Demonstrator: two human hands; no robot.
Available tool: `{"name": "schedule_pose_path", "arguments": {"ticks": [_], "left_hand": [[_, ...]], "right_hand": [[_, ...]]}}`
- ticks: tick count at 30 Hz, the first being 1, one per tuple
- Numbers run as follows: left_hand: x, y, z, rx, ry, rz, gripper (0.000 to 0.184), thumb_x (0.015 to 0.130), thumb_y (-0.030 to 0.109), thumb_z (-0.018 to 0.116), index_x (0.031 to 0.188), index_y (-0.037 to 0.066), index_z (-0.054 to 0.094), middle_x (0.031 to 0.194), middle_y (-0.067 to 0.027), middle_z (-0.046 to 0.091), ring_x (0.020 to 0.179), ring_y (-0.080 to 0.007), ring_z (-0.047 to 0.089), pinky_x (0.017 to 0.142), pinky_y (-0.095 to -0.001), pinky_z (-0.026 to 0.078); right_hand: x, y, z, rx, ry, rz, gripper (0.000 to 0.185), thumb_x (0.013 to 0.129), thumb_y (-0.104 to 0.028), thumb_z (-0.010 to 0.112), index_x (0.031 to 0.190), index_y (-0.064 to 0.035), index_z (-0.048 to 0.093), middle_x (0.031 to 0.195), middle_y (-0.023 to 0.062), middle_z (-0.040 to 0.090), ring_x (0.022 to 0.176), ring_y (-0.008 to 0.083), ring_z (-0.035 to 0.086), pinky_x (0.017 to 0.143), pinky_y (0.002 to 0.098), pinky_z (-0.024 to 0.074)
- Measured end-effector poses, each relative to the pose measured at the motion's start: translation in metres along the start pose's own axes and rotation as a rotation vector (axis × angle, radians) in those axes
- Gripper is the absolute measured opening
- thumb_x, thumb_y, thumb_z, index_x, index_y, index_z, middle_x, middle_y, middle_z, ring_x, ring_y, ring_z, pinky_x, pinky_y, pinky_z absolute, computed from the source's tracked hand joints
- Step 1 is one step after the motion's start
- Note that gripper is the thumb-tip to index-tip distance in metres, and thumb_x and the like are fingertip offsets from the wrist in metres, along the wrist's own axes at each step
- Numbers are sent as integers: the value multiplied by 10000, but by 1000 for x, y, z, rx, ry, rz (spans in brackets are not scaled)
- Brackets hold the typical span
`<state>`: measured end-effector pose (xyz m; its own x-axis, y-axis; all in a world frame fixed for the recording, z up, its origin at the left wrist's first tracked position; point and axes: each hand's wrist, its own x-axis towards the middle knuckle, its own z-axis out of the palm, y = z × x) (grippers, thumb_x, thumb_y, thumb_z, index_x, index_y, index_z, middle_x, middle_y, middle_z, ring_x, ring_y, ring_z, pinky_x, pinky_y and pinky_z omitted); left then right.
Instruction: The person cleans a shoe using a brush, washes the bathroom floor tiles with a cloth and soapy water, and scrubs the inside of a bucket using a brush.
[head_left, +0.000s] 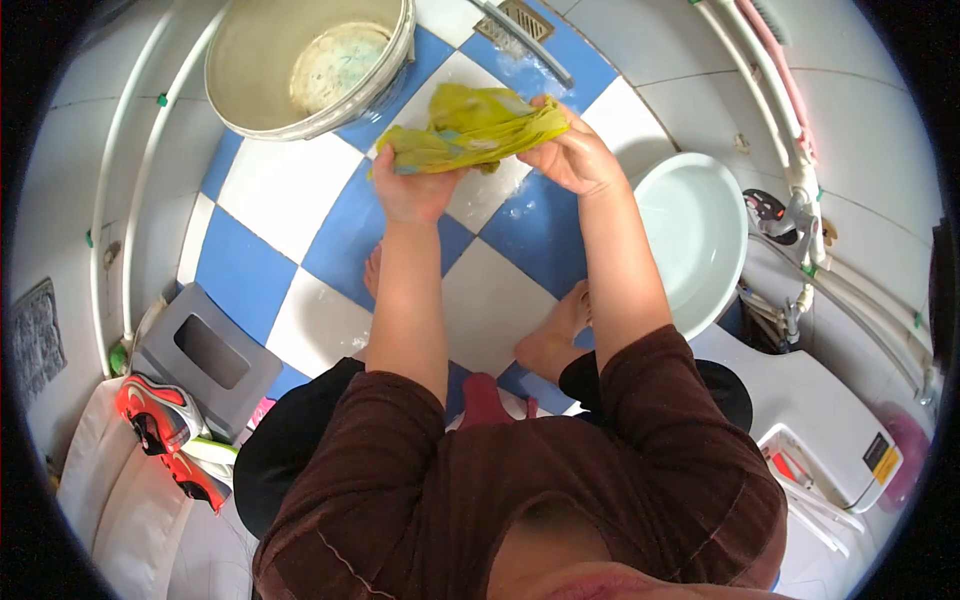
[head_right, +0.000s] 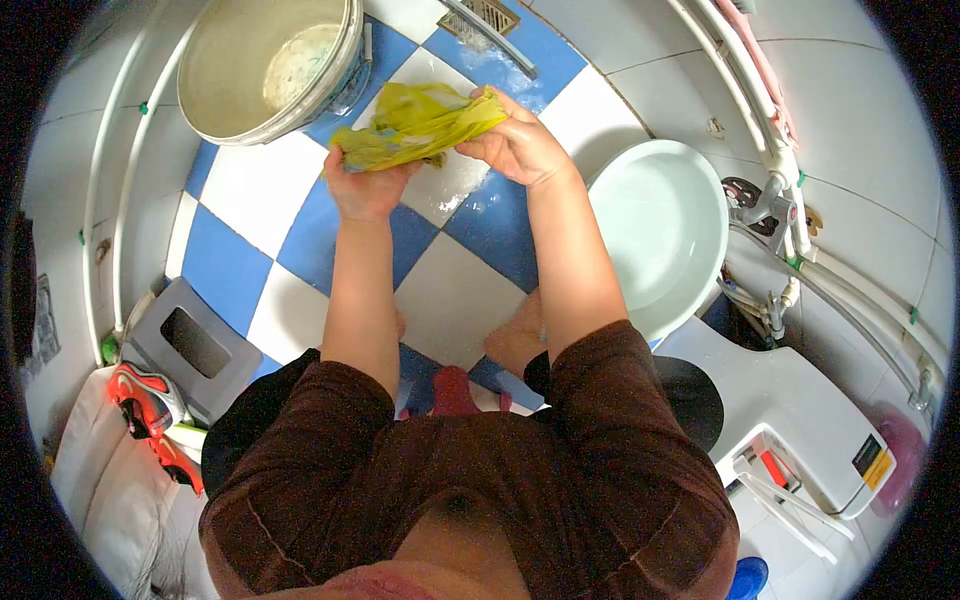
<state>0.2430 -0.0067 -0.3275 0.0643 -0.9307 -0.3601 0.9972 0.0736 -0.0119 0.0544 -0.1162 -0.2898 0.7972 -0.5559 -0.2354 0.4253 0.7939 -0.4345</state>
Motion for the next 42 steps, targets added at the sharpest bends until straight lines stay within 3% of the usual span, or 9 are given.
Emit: {"name": "schedule_pose_path", "arguments": {"ticks": [4,8,13,17,26,29,34,37,42], "left_hand": [[0,-10,-42,1174,404,-95,642,780,331,559,1297,-6,385,1312,-203,420,1268,-346,334,1048,-501,249],[3,-46,-78,2465,437,462,615,809,328,549,1285,-26,387,1307,-236,410,1255,-354,340,1051,-458,252],[-4,-90,-94,2809,134,468,642,819,388,531,1297,-14,381,1305,-234,401,1244,-342,345,1053,-432,247],[1,-88,-143,2913,-62,54,741,812,457,531,1350,-3,311,1413,-213,274,1320,-336,245,1070,-446,212],[-1,-84,-152,3049,-52,232,774,786,397,603,1376,14,280,1439,-195,225,1343,-312,197,1090,-456,155],[-1,-80,-118,2873,-30,260,745,783,364,608,1360,11,297,1433,-219,216,1338,-336,195,1079,-466,174],[-1,-62,-108,2449,235,284,603,830,368,557,1288,18,379,1290,-171,433,1132,-305,475,947,-482,371],[-13,-68,-20,952,935,-98,499,883,442,468,1178,40,457,1117,-139,549,991,-292,555,790,-439,477],[-5,-66,-24,430,296,-308,308,882,370,426,928,90,544,802,-70,584,714,-209,582,637,-331,489]], "right_hand": [[17,22,-88,-708,731,28,322,863,-95,501,1176,-37,456,1094,123,570,983,247,579,773,366,506],[35,44,-126,-1513,1044,-174,335,844,-224,548,1115,-30,527,1053,169,599,932,314,591,736,426,490],[38,93,-48,-1827,739,-55,279,827,-335,516,939,-105,629,955,146,635,825,333,611,734,463,475],[72,81,-68,-1975,689,72,285,840,-355,483,894,-117,630,877,115,645,762,326,617,719,465,478],[56,132,-67,-2092,681,-1,280,870,-322,445,879,-108,625,848,116,642,774,325,627,673,455,493],[63,97,-122,-2233,342,101,281,882,-335,442,895,-107,604,913,144,635,803,331,623,672,454,486],[75,59,-98,-1433,1137,-61,394,851,-415,523,831,-29,600,874,201,640,835,367,609,736,416,473],[38,76,-59,-1278,879,-9,471,796,-464,584,884,-2,608,906,227,630,860,346,610,792,380,466],[-55,96,78,-1580,683,-146,391,751,-364,647,956,-34,603,919,192,622,878,331,590,792,379,468]]}}
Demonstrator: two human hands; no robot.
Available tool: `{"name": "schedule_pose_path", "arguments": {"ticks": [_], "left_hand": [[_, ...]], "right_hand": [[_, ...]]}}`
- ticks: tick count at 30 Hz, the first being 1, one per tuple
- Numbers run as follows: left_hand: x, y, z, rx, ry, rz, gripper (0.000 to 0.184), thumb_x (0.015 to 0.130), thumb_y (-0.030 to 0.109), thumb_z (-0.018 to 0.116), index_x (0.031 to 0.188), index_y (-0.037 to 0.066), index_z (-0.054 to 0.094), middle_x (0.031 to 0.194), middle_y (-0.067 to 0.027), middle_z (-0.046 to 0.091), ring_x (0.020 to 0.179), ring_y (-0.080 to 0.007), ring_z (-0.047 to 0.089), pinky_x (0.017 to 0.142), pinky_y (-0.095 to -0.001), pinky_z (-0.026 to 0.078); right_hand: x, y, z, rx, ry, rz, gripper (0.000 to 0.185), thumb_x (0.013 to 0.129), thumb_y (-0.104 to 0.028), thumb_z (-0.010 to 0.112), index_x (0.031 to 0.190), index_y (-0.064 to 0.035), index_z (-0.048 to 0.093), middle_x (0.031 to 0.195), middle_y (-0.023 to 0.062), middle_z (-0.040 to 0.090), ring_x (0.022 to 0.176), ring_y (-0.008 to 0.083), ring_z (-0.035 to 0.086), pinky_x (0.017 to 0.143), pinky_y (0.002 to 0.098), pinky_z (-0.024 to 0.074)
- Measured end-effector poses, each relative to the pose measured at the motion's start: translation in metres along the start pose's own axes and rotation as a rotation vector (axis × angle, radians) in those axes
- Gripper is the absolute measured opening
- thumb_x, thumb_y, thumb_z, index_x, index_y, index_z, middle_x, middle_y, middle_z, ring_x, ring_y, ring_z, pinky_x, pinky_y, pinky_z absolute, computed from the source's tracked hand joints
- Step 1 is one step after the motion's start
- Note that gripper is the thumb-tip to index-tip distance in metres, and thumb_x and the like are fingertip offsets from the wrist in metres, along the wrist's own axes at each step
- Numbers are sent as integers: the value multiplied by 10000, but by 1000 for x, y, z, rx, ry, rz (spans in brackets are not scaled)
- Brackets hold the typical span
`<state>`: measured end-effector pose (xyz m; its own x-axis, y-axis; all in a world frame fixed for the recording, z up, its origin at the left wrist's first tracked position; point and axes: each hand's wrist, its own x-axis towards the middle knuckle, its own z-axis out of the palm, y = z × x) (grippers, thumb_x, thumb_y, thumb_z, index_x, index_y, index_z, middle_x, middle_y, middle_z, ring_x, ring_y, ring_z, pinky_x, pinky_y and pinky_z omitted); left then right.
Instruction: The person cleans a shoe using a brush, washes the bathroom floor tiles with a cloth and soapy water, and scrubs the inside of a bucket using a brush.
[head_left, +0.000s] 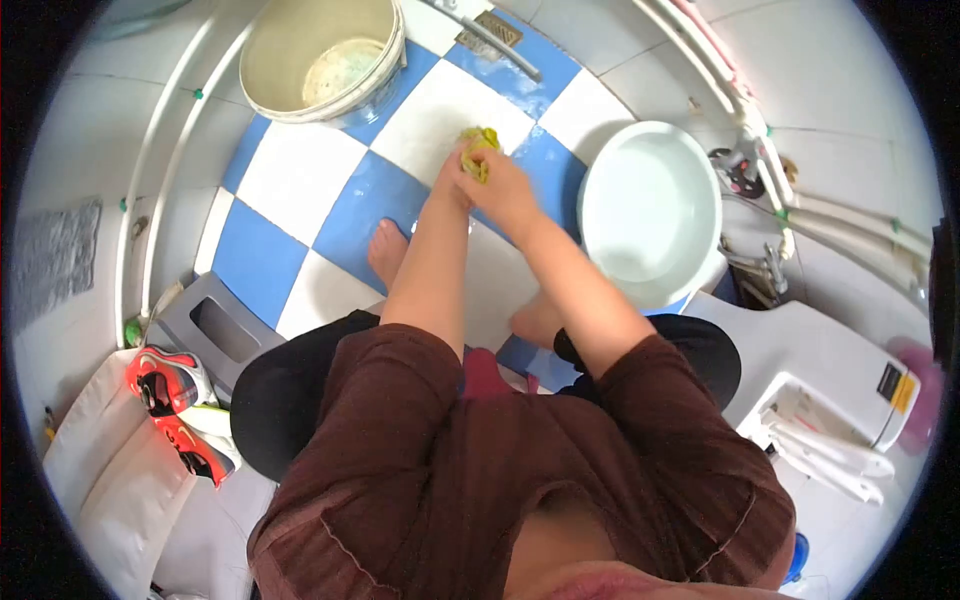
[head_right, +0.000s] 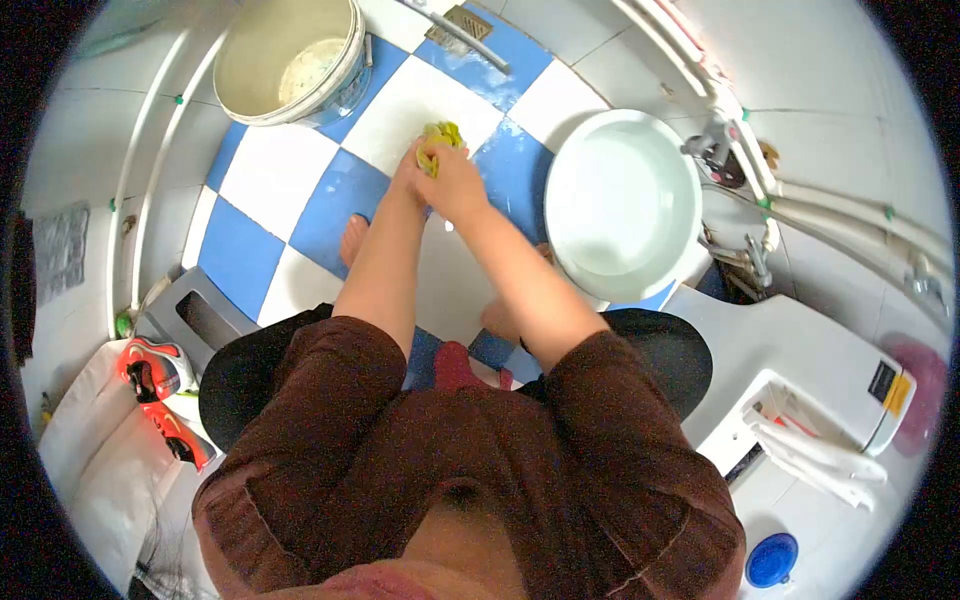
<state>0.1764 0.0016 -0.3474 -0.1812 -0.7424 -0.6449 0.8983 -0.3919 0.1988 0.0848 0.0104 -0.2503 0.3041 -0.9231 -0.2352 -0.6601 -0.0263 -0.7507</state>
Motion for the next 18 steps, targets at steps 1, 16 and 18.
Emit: {"name": "schedule_pose_path", "arguments": {"ticks": [1,16,18], "left_hand": [[-9,-2,14,-23,-13,17,306,881,360,420,922,83,544,777,-73,583,686,-208,579,633,-330,488],[-77,-73,117,-165,-395,200,334,860,386,567,1008,88,541,875,-81,574,723,-196,561,623,-355,492],[-135,-88,175,-56,-91,357,387,864,431,553,1002,70,538,828,-69,567,717,-192,562,618,-351,487]], "right_hand": [[-17,-7,-7,-22,71,-35,364,743,-327,655,961,-41,599,948,187,608,904,334,574,807,381,460],[-84,-68,-121,-101,569,-106,270,776,-276,592,702,-17,577,738,205,597,733,385,576,652,446,452],[-68,-63,-146,-14,546,10,302,797,-299,556,716,-9,580,735,221,602,727,390,582,633,446,449]]}}
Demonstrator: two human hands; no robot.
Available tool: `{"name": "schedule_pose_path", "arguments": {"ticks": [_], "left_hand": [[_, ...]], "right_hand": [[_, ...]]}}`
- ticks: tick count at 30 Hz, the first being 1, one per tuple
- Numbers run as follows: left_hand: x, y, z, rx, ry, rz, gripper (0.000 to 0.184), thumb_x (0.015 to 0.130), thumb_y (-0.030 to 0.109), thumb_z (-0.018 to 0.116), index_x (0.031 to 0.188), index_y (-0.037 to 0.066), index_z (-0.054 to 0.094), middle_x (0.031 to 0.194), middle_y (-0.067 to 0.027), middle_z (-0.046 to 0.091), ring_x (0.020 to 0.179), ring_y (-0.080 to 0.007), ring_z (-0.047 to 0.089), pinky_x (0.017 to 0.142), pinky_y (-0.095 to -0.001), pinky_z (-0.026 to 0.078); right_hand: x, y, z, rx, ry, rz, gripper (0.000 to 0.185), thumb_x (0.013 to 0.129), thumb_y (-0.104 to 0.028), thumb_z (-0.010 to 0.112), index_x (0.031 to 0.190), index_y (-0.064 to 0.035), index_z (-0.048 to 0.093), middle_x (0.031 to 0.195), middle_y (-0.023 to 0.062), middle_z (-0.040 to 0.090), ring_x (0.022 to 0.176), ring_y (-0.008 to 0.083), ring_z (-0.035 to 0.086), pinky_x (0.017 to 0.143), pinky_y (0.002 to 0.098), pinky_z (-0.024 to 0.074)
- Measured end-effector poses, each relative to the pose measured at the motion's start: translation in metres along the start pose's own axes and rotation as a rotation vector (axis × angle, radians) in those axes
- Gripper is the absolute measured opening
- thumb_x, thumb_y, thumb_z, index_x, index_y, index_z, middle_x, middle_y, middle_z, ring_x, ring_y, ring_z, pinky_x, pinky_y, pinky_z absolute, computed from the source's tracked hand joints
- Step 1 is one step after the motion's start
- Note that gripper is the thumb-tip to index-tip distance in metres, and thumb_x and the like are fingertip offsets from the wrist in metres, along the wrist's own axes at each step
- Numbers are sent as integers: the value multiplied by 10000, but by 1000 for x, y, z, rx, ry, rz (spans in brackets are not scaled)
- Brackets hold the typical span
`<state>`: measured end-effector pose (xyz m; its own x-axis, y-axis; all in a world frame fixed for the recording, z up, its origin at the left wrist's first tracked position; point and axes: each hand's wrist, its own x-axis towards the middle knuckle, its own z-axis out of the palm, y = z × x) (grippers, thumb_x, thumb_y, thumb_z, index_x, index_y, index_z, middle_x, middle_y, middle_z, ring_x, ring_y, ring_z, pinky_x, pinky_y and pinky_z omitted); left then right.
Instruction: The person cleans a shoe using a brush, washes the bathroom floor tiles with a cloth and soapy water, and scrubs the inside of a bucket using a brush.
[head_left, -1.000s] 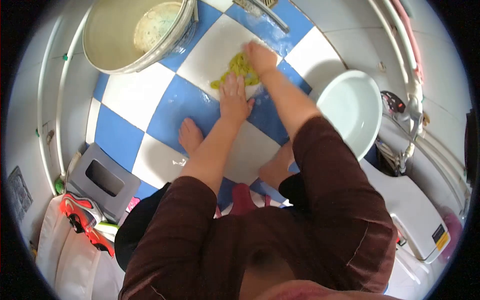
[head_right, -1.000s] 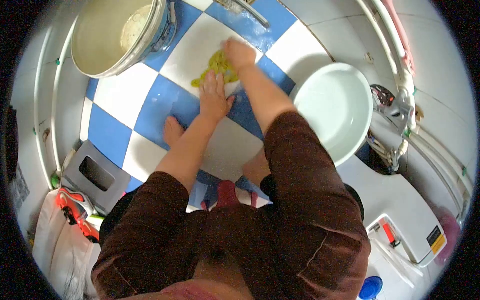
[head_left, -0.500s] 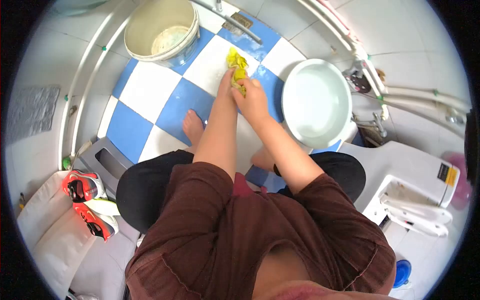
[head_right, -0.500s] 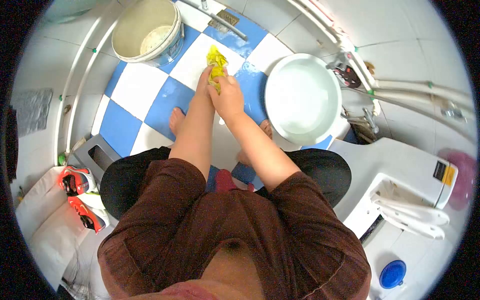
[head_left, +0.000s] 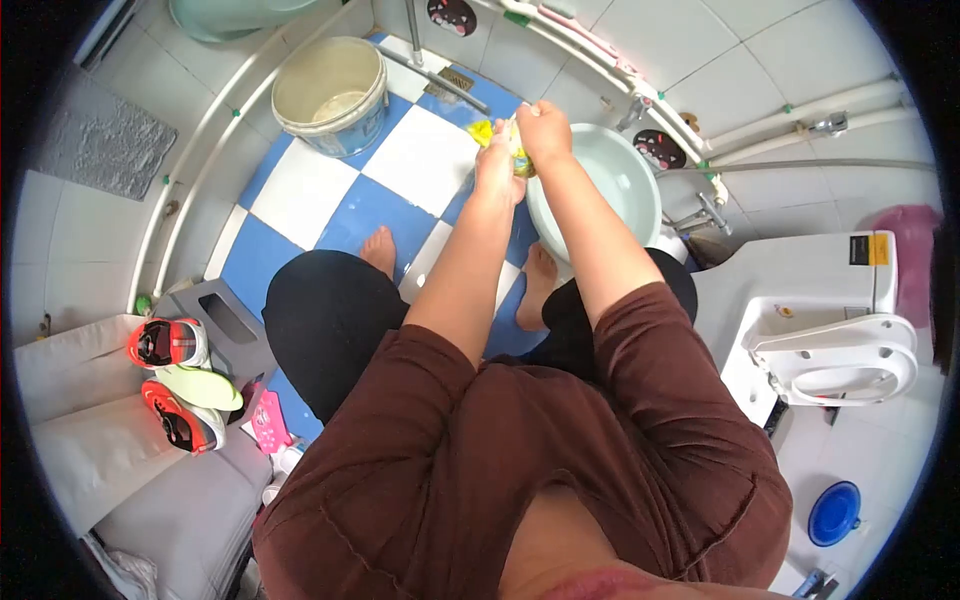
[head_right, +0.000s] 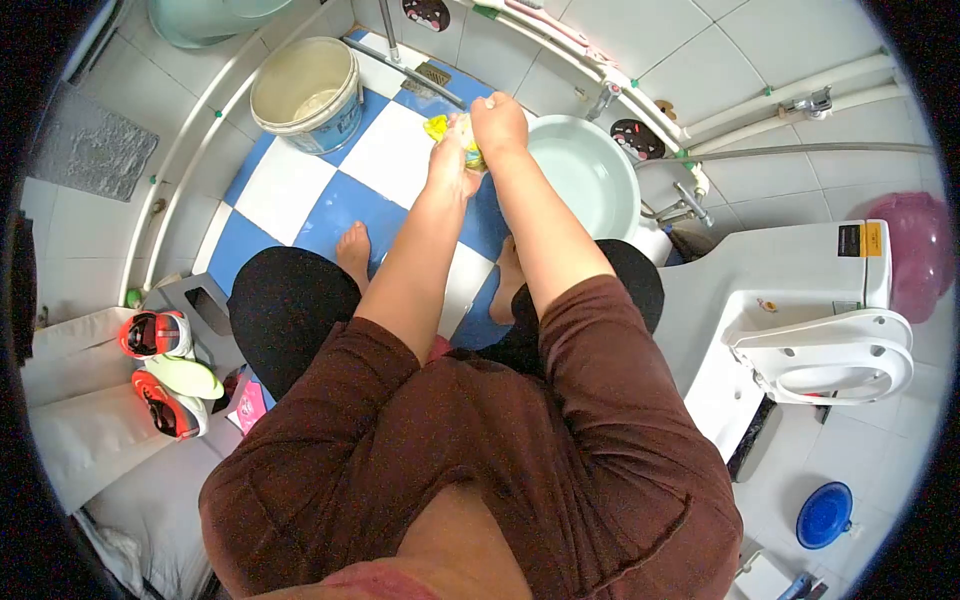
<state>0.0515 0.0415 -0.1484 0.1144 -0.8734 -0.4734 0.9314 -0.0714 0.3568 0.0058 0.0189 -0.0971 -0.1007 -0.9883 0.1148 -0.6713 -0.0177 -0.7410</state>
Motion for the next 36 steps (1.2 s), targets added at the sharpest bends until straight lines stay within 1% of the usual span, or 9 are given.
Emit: {"name": "schedule_pose_path", "arguments": {"ticks": [6,9,13,17,20,23,27,32,36], "left_hand": [[45,23,-54,-61,-125,-68,450,901,486,425,994,62,545,885,-86,602,757,-224,601,657,-370,502],[23,5,5,69,98,-73,428,896,470,402,976,75,547,866,-88,596,790,-243,601,695,-369,493],[81,17,-75,-276,-703,-240,411,898,444,394,982,72,548,906,-101,604,840,-255,589,752,-385,490],[65,-9,-27,-14,9,-46,379,894,435,415,985,93,550,911,-87,604,859,-244,592,765,-381,493],[88,-16,-32,-39,-115,-81,381,899,452,410,988,107,543,906,-71,604,833,-235,601,745,-364,496],[116,-5,-84,-314,-695,-116,409,903,472,413,1008,95,531,917,-85,603,841,-241,606,749,-370,503],[62,11,20,-10,106,-31,495,923,510,353,1080,68,512,1037,-109,577,931,-277,587,842,-449,466],[100,29,-11,-30,52,47,464,931,471,379,1078,55,524,976,-105,587,869,-262,594,797,-417,489],[91,1,0,-26,139,-34,381,933,401,411,1025,62,559,934,-74,605,831,-215,603,739,-348,505]], "right_hand": [[-35,-5,32,-69,-34,-193,283,785,-317,554,780,-39,609,803,220,629,838,346,623,743,426,465],[41,-8,6,-26,-180,137,294,763,-336,572,788,-46,614,825,220,631,838,346,620,760,411,465],[-25,-25,24,-89,-192,-112,320,782,-355,536,737,-49,614,812,225,619,782,395,605,721,452,466],[33,27,44,-54,-86,-2,259,766,-304,536,732,-55,599,796,232,612,783,397,601,727,447,466],[47,16,31,-35,-97,-39,223,762,-260,547,714,-44,574,764,217,606,751,376,593,693,423,467],[15,11,41,-29,-158,-149,198,767,-229,563,720,-37,549,725,198,599,705,348,583,667,396,462],[94,53,24,-32,-83,-18,224,800,-282,531,822,-65,581,826,216,617,833,384,594,758,425,463],[50,56,21,-46,-288,-286,270,871,-330,489,938,-81,567,925,186,625,888,375,585,787,424,453],[46,37,11,-259,-358,-3,348,905,-397,434,977,-88,577,975,181,620,958,362,571,834,402,441]]}}
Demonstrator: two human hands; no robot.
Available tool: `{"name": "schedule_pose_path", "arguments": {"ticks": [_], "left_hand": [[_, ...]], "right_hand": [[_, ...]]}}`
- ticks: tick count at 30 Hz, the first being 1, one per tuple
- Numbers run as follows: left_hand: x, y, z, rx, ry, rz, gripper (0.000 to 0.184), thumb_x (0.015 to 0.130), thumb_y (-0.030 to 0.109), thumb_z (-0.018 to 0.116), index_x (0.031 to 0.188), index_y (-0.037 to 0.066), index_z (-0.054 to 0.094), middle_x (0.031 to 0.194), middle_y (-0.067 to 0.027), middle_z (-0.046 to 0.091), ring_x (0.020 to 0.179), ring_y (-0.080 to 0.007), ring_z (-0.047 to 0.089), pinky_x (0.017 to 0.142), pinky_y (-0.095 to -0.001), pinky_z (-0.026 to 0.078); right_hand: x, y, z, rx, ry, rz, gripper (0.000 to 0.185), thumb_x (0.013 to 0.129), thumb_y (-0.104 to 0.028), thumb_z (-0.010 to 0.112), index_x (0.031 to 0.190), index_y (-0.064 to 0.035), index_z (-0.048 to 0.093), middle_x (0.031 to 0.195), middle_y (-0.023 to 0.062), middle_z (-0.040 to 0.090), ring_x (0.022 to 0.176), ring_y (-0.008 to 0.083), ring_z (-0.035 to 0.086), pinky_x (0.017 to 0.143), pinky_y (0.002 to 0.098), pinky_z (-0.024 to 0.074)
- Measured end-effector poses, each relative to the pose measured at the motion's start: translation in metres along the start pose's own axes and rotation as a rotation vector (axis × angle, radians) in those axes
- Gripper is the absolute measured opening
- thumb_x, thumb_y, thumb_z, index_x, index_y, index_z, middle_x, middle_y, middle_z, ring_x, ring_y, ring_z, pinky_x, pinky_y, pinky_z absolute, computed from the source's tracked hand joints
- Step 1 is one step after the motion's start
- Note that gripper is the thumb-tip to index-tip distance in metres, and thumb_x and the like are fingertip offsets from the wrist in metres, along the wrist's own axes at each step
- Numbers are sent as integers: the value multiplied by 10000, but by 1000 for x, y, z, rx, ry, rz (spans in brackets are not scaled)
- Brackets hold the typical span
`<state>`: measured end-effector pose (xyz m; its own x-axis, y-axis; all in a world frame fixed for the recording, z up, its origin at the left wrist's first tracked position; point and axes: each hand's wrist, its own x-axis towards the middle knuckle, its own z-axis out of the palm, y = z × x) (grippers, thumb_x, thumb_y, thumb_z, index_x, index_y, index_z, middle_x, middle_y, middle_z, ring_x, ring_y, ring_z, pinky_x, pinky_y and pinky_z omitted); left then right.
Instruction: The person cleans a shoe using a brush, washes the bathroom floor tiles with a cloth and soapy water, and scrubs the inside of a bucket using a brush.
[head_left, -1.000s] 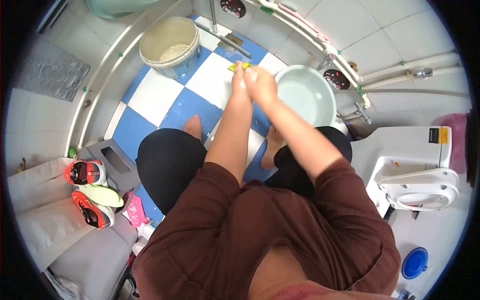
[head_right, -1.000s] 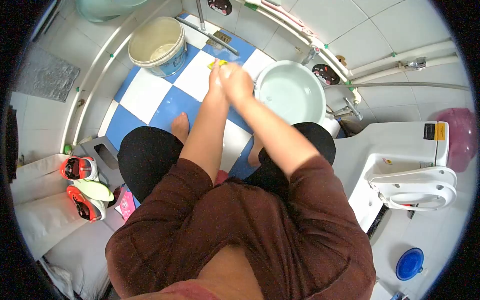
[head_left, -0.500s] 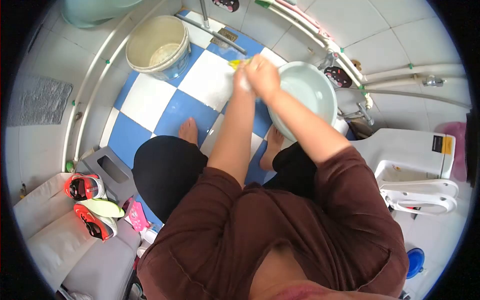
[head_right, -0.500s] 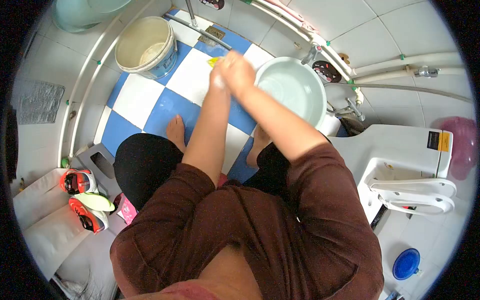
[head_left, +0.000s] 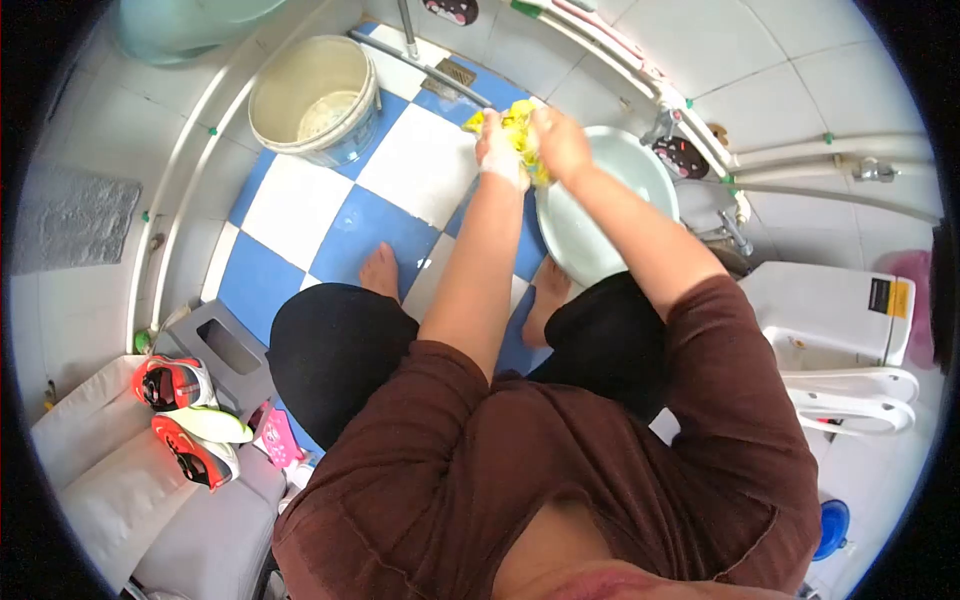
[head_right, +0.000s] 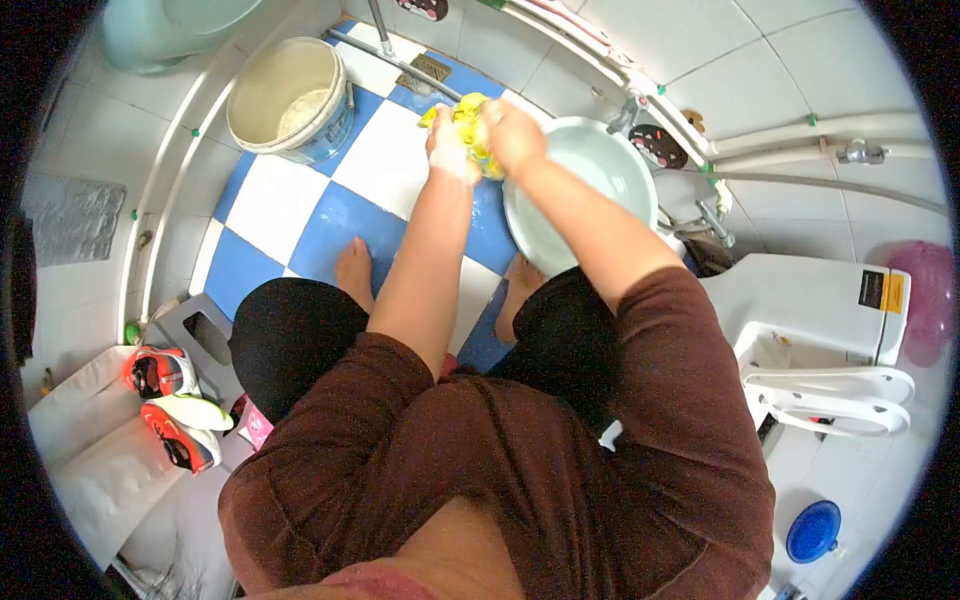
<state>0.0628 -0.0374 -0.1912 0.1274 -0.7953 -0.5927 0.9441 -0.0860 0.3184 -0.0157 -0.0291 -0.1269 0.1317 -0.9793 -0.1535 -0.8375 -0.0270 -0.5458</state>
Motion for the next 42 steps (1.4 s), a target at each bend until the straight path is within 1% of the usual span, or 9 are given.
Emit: {"name": "schedule_pose_path", "arguments": {"ticks": [11,16,22,24,27,32,36,39,42], "left_hand": [[-26,27,-11,100,-395,151,686,783,20,368,1435,144,197,1324,-174,393,1177,-310,442,1021,-405,333],[-16,41,-18,447,-395,265,657,778,27,414,1412,102,257,1271,-109,431,1153,-247,452,987,-326,355],[-8,16,-19,952,-527,782,695,740,106,568,1381,73,303,1116,-103,531,1038,-221,506,876,-331,431],[-19,26,-20,498,-248,123,705,830,368,516,1409,68,247,1422,-145,293,1276,-253,340,973,-352,361],[-44,51,3,298,229,-305,762,859,611,368,1349,28,353,1345,-172,412,1205,-290,436,988,-477,344],[11,54,-42,-146,-376,-355,447,872,501,479,1020,88,565,986,-109,609,893,-242,598,773,-401,494],[51,15,-68,-227,-674,-244,365,855,386,576,1063,88,535,935,-88,599,822,-239,599,703,-411,504],[-17,-9,6,94,-20,-44,430,836,454,571,1095,116,509,925,-98,586,835,-243,596,701,-413,506],[40,-3,-51,-120,-372,-277,506,834,537,507,1119,120,504,968,-97,584,875,-255,590,719,-410,503]], "right_hand": [[65,22,-19,35,-404,-273,346,908,-359,473,1060,-71,588,876,114,653,827,247,613,741,357,480],[56,5,-34,765,-347,158,346,907,-339,461,1074,-44,533,995,88,605,858,182,603,719,320,499],[51,1,7,281,-59,-270,438,844,-252,591,1190,-25,446,1086,158,585,976,284,577,853,353,452],[67,12,9,292,38,-256,433,864,-222,577,1195,12,424,1038,148,598,951,197,570,817,302,456],[33,-12,-3,305,-103,-319,357,839,-188,579,1150,-48,474,1037,166,602,964,305,573,824,362,463],[-19,-43,1,-41,-86,-707,230,809,-155,587,994,-48,502,1017,165,585,938,352,555,802,407,450],[-3,-46,16,-77,-13,-231,303,845,-304,537,977,-32,524,967,218,598,885,368,581,755,422,460],[33,-11,14,183,164,-85,328,826,-353,532,951,-49,527,913,249,596,882,393,582,753,433,456],[-2,-27,17,197,-21,-52,343,805,-347,547,929,-30,497,949,271,591,927,406,568,782,450,436]]}}
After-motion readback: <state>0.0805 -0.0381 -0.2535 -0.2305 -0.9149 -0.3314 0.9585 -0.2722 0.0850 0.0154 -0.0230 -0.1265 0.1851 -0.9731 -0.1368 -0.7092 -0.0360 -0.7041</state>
